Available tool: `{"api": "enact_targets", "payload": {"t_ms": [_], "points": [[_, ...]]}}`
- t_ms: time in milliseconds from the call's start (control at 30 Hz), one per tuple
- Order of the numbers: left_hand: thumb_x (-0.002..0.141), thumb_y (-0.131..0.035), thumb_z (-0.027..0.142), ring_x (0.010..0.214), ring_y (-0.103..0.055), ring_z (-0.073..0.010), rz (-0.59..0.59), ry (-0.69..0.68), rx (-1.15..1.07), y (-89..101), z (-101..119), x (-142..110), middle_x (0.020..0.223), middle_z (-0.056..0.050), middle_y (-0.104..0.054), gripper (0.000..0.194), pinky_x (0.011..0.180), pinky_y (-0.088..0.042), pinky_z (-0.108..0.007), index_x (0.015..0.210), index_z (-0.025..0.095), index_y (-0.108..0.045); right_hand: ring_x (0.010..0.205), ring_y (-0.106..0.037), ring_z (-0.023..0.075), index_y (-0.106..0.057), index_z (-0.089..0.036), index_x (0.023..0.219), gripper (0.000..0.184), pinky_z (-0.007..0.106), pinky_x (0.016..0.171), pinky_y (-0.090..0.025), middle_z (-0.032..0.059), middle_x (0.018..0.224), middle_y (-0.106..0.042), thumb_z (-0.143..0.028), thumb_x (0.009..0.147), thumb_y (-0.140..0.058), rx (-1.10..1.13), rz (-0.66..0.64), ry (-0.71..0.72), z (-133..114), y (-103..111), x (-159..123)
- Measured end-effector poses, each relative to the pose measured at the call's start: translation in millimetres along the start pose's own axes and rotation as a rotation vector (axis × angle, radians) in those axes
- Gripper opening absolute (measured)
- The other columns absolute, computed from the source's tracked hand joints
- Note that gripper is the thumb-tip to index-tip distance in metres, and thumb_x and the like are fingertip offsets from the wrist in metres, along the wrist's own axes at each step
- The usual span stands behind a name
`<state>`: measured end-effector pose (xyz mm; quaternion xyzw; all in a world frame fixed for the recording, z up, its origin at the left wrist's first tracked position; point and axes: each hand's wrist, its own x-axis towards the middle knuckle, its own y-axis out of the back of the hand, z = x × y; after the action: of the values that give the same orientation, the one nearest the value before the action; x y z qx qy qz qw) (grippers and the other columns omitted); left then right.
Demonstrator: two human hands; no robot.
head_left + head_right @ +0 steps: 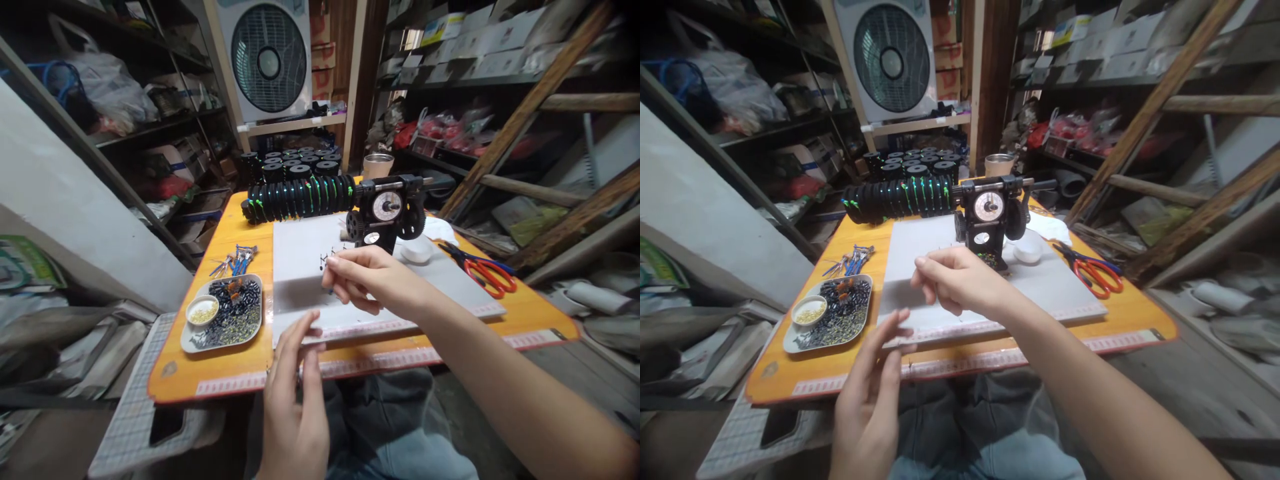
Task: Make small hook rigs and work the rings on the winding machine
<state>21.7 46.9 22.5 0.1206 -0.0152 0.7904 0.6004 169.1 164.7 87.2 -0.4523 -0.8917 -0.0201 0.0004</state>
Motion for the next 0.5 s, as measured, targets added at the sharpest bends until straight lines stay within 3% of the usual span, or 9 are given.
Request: {"api": "enact_targets", "payload": {"t_ms": [67,100,167,267,400,500], "points": [[0.095,-0.045,0.027,0.112,-0.050,-0.0162,-0.143,-0.126,0.116,-10.2,12,21,0.141,-0.003,-0.043,0.046,0.094,-0.038,-0.024,0.141,0.029,-0.040,0.032,-0.037,0.0027,-0.062,-0.008,0.084,0.039,0.014,0.030,-0.022,0.0003,0.057,-0.053,-0.044,0.092,-0.049,0.111,-0.066,0.019,-6,-3,-5],[0.095,-0.045,0.028,0.114,-0.047,-0.0163,-0.171,-0.168,0.170,-14.3,17,29,0.137,-0.005,-0.045,0.047,0.094,-0.037,-0.024,0.142,0.027,-0.038,0.032,-0.037,0.0028,-0.063,-0.008,0.083,0.038,0.014,0.030,-0.022,0.0008,0.056,-0.053,-0.042,0.093,-0.049,0.160,-0.092,0.032,-10,-5,-7],[0.097,-0.041,0.032,0.101,-0.050,-0.0159,-0.204,-0.194,0.236,-19.1,24,37,0.113,-0.007,-0.055,0.034,0.086,-0.037,-0.023,0.127,0.020,-0.051,0.032,-0.037,0.0028,-0.061,-0.008,0.078,0.035,0.013,0.030,-0.022,0.0012,0.054,-0.053,-0.038,0.093,-0.050,0.264,-0.100,0.037,-15,-7,-9],[0.099,-0.034,0.039,0.074,-0.049,-0.0132,-0.331,-0.033,0.171,-17.3,23,26,0.080,-0.004,-0.052,0.035,0.070,-0.036,-0.024,0.088,0.016,-0.058,0.031,-0.033,0.0021,-0.052,-0.010,0.070,0.032,0.011,0.029,-0.020,-0.0005,0.050,-0.049,-0.035,0.091,-0.052,0.448,-0.018,-0.019,-19,-6,-11],[0.094,-0.041,0.050,0.059,-0.043,-0.0103,-0.513,0.250,-0.125,-6.0,3,-9,0.058,-0.001,-0.044,0.044,0.061,-0.031,-0.024,0.076,0.013,-0.057,0.030,-0.025,0.0006,-0.044,-0.012,0.067,0.031,0.010,0.029,-0.017,-0.0034,0.049,-0.042,-0.033,0.087,-0.055,0.648,0.023,-0.070,-10,2,-10],[0.085,-0.050,0.061,0.049,-0.042,-0.0080,-0.540,0.423,-0.339,1.0,-19,-30,0.052,-0.001,-0.047,0.052,0.054,-0.030,-0.021,0.069,0.012,-0.054,0.029,-0.023,0.0005,-0.042,-0.013,0.066,0.033,0.010,0.028,-0.015,-0.0040,0.048,-0.040,-0.035,0.086,-0.056,0.664,-0.005,-0.144,2,1,-8]]}}
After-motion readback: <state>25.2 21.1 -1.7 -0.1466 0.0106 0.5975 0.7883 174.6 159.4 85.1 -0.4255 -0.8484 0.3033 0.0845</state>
